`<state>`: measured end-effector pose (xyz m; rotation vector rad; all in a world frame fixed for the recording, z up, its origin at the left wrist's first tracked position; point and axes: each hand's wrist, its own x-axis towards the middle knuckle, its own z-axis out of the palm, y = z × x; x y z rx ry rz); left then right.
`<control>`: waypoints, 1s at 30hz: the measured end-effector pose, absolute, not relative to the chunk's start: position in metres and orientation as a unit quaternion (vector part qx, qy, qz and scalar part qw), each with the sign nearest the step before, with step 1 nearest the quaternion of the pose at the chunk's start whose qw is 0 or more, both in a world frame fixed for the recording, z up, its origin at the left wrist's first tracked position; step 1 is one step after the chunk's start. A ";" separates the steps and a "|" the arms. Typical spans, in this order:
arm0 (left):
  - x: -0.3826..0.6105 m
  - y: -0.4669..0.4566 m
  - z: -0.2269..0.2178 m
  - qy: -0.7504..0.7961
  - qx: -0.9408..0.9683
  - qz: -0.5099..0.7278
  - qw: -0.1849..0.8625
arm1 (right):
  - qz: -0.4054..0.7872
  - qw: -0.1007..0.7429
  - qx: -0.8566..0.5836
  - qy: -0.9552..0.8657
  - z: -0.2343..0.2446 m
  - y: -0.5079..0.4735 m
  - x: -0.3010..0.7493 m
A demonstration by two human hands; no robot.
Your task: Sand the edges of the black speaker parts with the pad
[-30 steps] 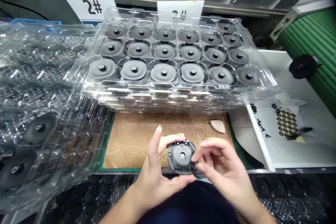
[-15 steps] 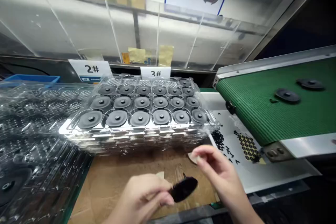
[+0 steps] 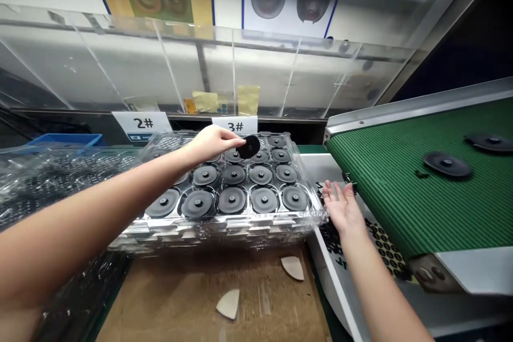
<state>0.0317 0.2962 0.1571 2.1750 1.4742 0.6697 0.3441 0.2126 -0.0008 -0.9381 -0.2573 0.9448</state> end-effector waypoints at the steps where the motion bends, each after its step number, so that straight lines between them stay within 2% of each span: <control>1: 0.038 0.310 0.155 0.533 0.787 0.239 0.200 | 0.433 0.787 -0.425 -0.115 0.001 0.218 0.344; 6: 0.076 0.376 0.128 0.543 0.801 0.202 0.151 | 0.407 0.807 -0.417 -0.099 0.009 0.226 0.340; 10: 0.095 0.413 0.098 0.572 0.789 0.174 0.142 | 0.417 0.792 -0.432 -0.114 0.014 0.218 0.336; 17: 0.083 0.413 0.083 0.544 0.807 0.206 0.103 | 0.467 0.739 -0.455 -0.168 0.020 0.174 0.322; 21: 0.073 0.370 0.102 0.509 0.825 0.221 0.107 | 0.484 0.722 -0.451 -0.203 0.032 0.147 0.317; 26: 0.054 0.262 0.129 0.458 0.833 0.278 0.136 | 0.490 0.705 -0.435 -0.272 0.057 0.118 0.314; 29: 0.032 0.175 0.122 0.440 0.821 0.323 0.168 | 0.478 0.703 -0.419 -0.317 0.074 0.103 0.311; 30: 0.024 0.144 0.112 0.447 0.787 0.360 0.226 | 0.473 0.703 -0.414 -0.333 0.080 0.099 0.310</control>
